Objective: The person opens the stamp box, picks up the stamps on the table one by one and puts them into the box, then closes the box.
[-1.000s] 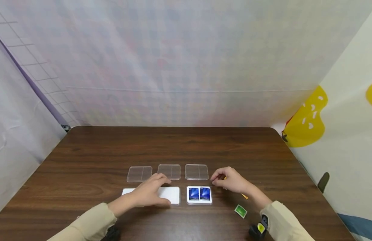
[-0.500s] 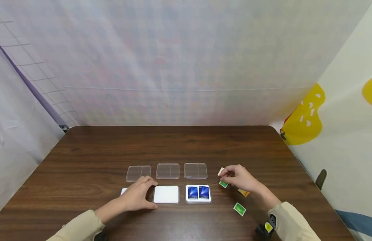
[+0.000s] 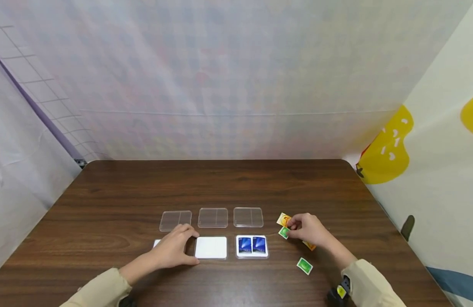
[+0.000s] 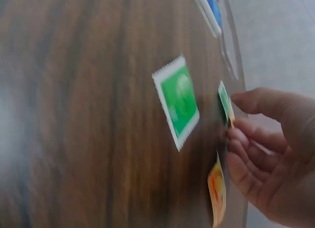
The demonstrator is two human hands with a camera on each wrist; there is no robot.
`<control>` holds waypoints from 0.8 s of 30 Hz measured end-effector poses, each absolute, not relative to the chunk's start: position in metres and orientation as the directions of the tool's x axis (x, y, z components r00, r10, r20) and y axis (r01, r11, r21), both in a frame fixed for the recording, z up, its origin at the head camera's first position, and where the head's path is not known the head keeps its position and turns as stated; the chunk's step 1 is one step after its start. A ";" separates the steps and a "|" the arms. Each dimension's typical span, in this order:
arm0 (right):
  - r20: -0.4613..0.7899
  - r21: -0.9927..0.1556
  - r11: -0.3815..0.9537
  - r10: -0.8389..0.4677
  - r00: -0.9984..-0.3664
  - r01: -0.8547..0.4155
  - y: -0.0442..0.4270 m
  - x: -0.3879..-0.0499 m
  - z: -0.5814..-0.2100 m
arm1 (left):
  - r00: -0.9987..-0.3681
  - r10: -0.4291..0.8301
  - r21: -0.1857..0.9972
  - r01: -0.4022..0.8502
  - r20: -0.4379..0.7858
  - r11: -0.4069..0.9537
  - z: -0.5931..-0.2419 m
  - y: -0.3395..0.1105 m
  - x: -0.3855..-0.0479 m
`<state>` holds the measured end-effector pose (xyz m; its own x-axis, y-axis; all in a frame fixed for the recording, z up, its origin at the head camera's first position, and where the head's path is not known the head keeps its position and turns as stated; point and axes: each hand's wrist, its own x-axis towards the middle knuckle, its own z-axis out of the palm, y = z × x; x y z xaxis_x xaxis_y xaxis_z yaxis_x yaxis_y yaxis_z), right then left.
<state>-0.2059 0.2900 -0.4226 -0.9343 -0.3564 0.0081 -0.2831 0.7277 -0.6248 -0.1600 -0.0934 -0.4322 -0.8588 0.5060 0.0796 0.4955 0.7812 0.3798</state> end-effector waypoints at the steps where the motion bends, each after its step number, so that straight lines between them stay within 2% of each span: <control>1: 0.023 -0.605 0.745 -0.338 -0.941 -0.282 0.288 -0.205 -0.424 | -0.860 0.504 0.381 0.495 0.082 0.781 -0.432 -0.093 -0.160; 11: 0.096 -0.517 0.832 -0.177 -0.980 -0.201 0.272 -0.200 -0.427 | -0.860 0.503 0.386 0.496 0.091 0.778 -0.433 -0.093 -0.159; 24: 0.025 -0.563 0.812 -0.171 -0.985 -0.156 0.272 -0.196 -0.424 | -0.861 0.501 0.386 0.493 0.088 0.779 -0.432 -0.093 -0.159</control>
